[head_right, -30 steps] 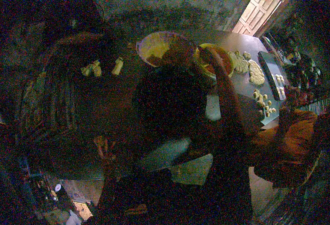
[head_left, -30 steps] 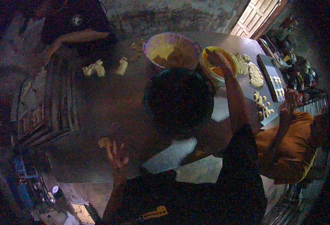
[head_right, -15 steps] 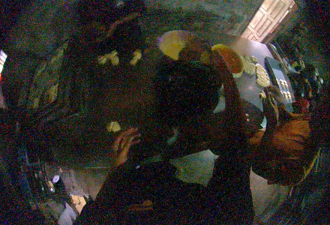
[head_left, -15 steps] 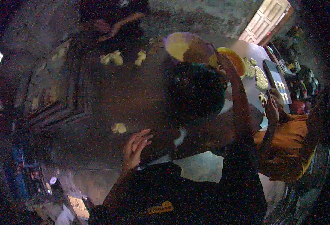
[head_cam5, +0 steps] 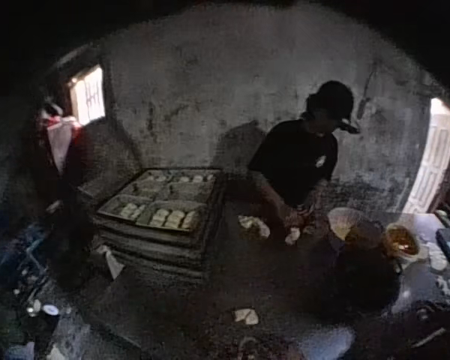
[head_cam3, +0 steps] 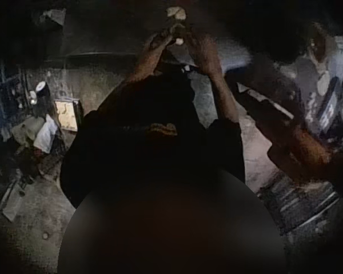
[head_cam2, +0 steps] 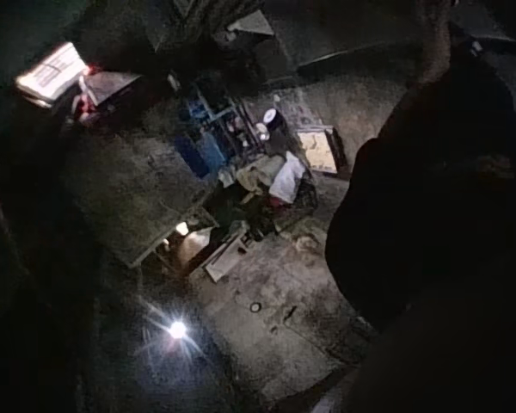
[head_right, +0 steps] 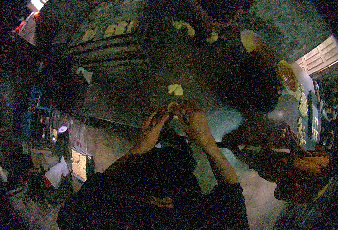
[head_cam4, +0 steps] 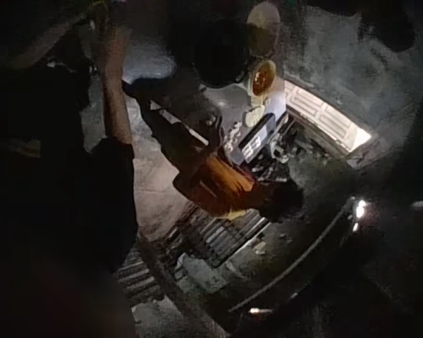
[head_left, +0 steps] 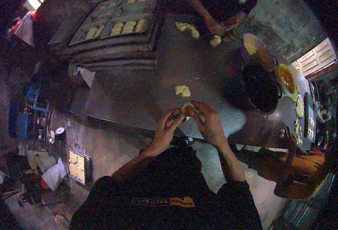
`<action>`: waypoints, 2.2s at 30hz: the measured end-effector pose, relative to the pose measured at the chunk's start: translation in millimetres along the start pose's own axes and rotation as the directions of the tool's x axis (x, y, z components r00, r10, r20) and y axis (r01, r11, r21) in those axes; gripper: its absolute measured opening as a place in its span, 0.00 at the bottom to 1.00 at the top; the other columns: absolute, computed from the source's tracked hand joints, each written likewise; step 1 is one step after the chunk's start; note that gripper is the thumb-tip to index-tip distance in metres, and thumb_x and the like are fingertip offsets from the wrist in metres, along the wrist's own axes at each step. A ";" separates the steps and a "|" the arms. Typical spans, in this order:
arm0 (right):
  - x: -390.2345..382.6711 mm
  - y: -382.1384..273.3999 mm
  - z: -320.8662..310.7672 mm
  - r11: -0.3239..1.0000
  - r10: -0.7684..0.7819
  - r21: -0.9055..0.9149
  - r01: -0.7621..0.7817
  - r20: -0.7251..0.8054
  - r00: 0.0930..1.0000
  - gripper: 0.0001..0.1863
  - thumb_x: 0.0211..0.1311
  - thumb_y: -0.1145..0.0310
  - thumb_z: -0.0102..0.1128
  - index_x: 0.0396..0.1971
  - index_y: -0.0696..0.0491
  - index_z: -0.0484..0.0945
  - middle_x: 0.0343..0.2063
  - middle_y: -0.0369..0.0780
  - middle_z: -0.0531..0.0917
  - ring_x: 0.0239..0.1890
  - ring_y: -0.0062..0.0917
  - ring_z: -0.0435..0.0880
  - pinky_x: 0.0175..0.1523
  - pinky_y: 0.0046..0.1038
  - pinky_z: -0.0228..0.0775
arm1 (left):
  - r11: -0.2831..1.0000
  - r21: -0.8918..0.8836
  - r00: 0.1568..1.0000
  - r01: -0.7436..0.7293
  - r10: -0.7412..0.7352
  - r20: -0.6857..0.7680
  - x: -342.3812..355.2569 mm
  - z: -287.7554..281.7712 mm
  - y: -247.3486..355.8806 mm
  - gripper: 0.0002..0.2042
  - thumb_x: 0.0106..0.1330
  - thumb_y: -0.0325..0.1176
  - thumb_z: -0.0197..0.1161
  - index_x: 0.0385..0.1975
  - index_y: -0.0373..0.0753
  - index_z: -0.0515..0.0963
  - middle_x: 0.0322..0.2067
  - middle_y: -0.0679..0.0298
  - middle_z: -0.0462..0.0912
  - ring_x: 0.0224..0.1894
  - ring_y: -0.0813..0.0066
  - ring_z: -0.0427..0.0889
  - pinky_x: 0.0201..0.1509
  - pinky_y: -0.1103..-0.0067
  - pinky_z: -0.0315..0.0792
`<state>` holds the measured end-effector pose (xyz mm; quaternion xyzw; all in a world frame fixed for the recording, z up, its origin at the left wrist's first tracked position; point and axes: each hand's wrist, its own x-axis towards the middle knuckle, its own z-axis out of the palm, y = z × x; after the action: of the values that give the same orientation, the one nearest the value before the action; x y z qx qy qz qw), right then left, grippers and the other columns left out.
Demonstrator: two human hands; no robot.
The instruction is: The person picks up pieces of dough, adds a dark filling from a bowl by hand, and places the filled dough onto a metal baking tray.
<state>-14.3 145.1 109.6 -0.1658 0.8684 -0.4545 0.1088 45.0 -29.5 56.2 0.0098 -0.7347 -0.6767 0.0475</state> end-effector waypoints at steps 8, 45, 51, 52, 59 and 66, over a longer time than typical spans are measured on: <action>-41.0 -46.2 70.5 0.958 -0.168 -0.224 0.182 0.078 0.983 0.23 0.60 0.77 0.63 0.57 0.52 0.76 0.53 0.48 0.81 0.51 0.45 0.84 0.56 0.37 0.78 | 0.966 0.138 0.973 0.221 -0.228 0.036 -39.1 -68.7 -14.5 0.13 0.69 0.32 0.64 0.50 0.37 0.77 0.45 0.64 0.82 0.47 0.68 0.82 0.52 0.75 0.75; -36.6 32.8 -30.5 0.965 -0.121 0.255 0.065 0.211 0.970 0.14 0.52 0.79 0.72 0.40 0.54 0.84 0.42 0.43 0.86 0.44 0.36 0.86 0.47 0.33 0.79 | 0.965 0.215 0.844 0.149 -0.237 0.481 3.8 8.9 32.3 0.24 0.70 0.40 0.66 0.61 0.34 0.72 0.53 0.56 0.82 0.54 0.65 0.83 0.60 0.73 0.75; -40.5 33.1 -37.0 0.988 -0.152 0.010 0.152 0.107 0.983 0.23 0.58 0.74 0.69 0.55 0.51 0.77 0.55 0.44 0.80 0.57 0.39 0.79 0.56 0.35 0.75 | 0.865 -0.178 0.790 0.469 -0.320 0.524 2.0 30.5 -43.4 0.18 0.68 0.35 0.65 0.53 0.33 0.77 0.46 0.59 0.85 0.48 0.69 0.83 0.56 0.73 0.75; -39.5 28.3 -42.7 0.988 -0.152 0.038 0.151 0.049 0.987 0.24 0.60 0.72 0.67 0.57 0.50 0.76 0.58 0.45 0.78 0.59 0.40 0.77 0.58 0.36 0.74 | 0.791 -0.261 0.792 0.553 -0.402 0.459 -5.3 34.4 -50.4 0.16 0.69 0.35 0.63 0.53 0.34 0.78 0.47 0.59 0.84 0.49 0.70 0.83 0.56 0.73 0.75; -65.6 96.0 3.7 0.859 -0.271 -0.283 0.427 0.457 0.847 0.25 0.65 0.66 0.58 0.63 0.50 0.73 0.62 0.46 0.75 0.63 0.40 0.73 0.63 0.40 0.69 | 0.848 -0.008 0.847 0.530 -0.529 0.049 -28.1 53.3 -32.5 0.19 0.74 0.39 0.54 0.57 0.33 0.74 0.53 0.52 0.80 0.56 0.61 0.79 0.59 0.71 0.73; 21.4 197.9 26.7 0.966 -0.230 -0.035 0.255 0.329 0.916 0.30 0.58 0.68 0.63 0.62 0.55 0.70 0.60 0.51 0.75 0.62 0.47 0.73 0.67 0.47 0.63 | 0.912 -0.099 0.917 0.398 -0.393 0.068 7.7 38.4 6.1 0.24 0.79 0.45 0.44 0.67 0.37 0.64 0.49 0.51 0.82 0.50 0.59 0.81 0.54 0.68 0.75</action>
<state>-62.4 222.0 -69.6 -0.3481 0.8286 -0.3974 0.1852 34.4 8.5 59.6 0.1399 -0.6796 -0.7121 -0.1069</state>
